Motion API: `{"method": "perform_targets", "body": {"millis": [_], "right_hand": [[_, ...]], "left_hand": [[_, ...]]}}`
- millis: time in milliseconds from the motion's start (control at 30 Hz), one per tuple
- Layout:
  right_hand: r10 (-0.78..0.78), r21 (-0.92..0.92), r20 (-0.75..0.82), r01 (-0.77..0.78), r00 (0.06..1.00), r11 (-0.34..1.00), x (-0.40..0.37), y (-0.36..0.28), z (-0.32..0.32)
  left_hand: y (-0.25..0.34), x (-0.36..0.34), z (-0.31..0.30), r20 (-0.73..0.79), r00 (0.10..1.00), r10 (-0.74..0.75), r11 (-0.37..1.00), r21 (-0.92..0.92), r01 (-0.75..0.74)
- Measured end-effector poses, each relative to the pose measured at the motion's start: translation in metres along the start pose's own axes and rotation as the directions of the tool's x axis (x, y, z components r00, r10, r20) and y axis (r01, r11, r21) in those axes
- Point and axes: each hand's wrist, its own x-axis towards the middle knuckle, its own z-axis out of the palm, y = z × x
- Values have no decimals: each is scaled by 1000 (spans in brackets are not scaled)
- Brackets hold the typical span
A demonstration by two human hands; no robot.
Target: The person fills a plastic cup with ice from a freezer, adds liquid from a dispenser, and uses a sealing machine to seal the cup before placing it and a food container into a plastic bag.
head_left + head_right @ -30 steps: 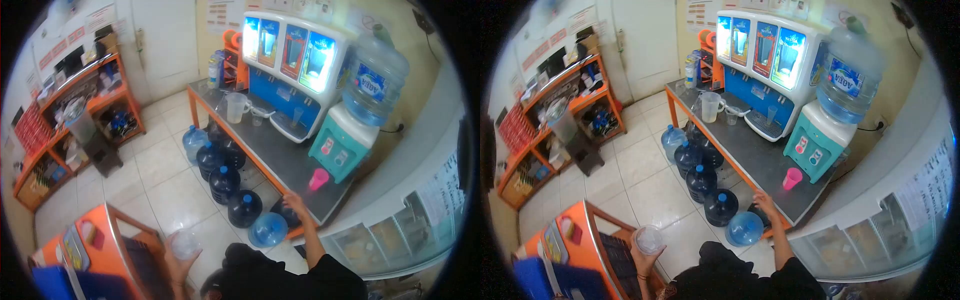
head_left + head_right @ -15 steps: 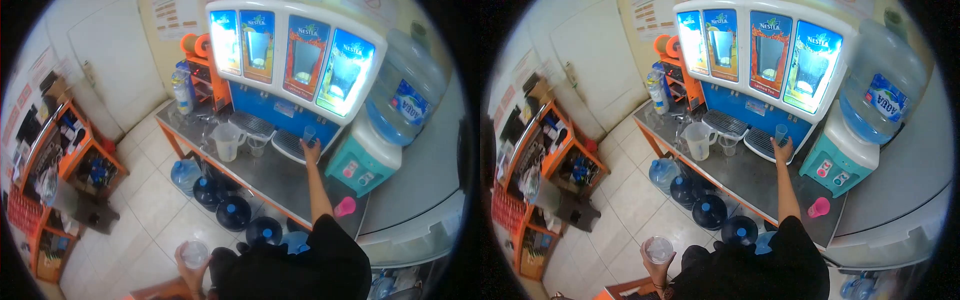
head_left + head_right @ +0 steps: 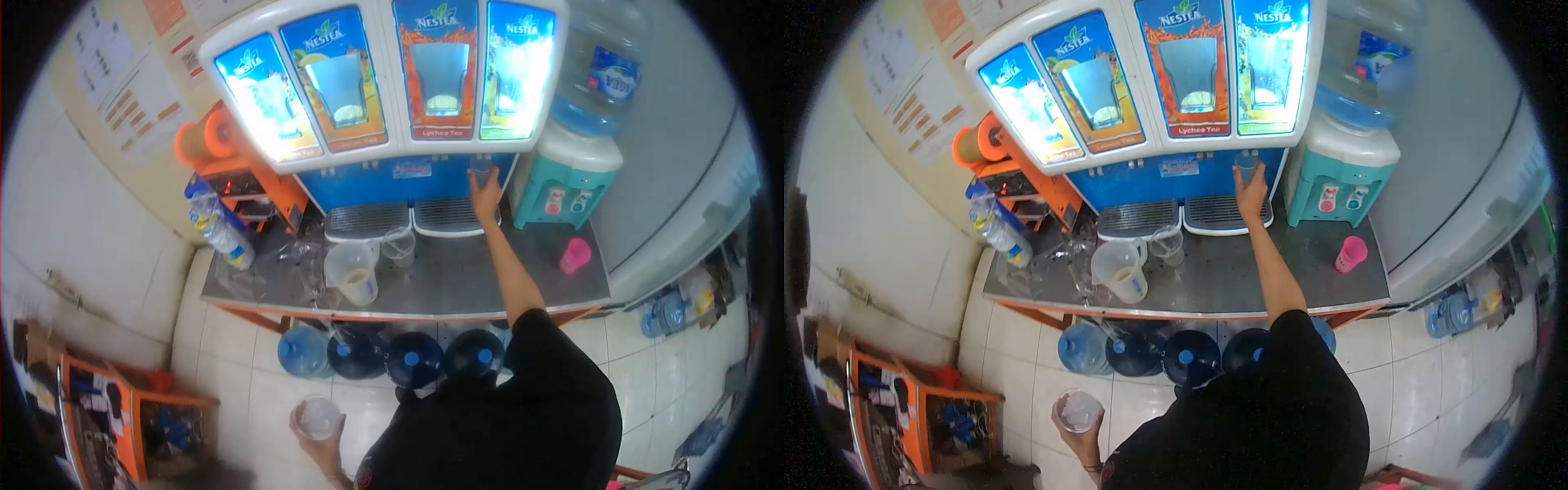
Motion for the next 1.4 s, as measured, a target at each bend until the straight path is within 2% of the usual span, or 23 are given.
{"method": "perform_targets", "body": {"millis": [33,67,200,300,367,400,500,533,600,833,933,1133,1400], "right_hand": [[24,-72,-20,-25,1000,997,7,0,7],[64,-39,1,-64,998,997,12,18,19],[67,-117,-36,-71,997,991,25,8,24],[114,-120,-43,-119,993,986,33,19,25],[61,-176,-60,-71,996,982,36,37,27],[142,-162,20,-137,990,977,37,26,18],[177,-222,63,-159,982,962,40,16,12],[174,-219,71,-155,982,963,40,16,12],[39,-140,11,-37,999,990,37,19,14],[34,-83,-7,-35,999,996,39,17,8],[53,-23,38,-52,998,998,38,20,7],[60,-85,10,-59,998,995,38,21,8],[44,-52,-34,-46,998,998,38,9,3]], "left_hand": [[-6,16,-7,28,999,21,999,31,-22],[-12,31,-13,54,998,40,997,64,-43],[-31,70,-24,79,986,147,983,103,-155],[-35,78,-21,76,989,129,987,82,-135],[-36,76,-15,91,989,116,992,46,-120],[-37,73,-11,95,991,99,995,12,-101],[-38,63,1,112,989,94,995,8,-96],[-38,60,6,105,991,89,996,10,-90],[-34,54,14,109,990,87,996,-21,-85],[-18,44,37,133,987,88,996,3,-90],[-9,43,43,141,986,90,995,19,-94],[-4,42,56,124,985,118,993,6,-119],[5,38,71,138,981,136,991,-11,-136]]}}
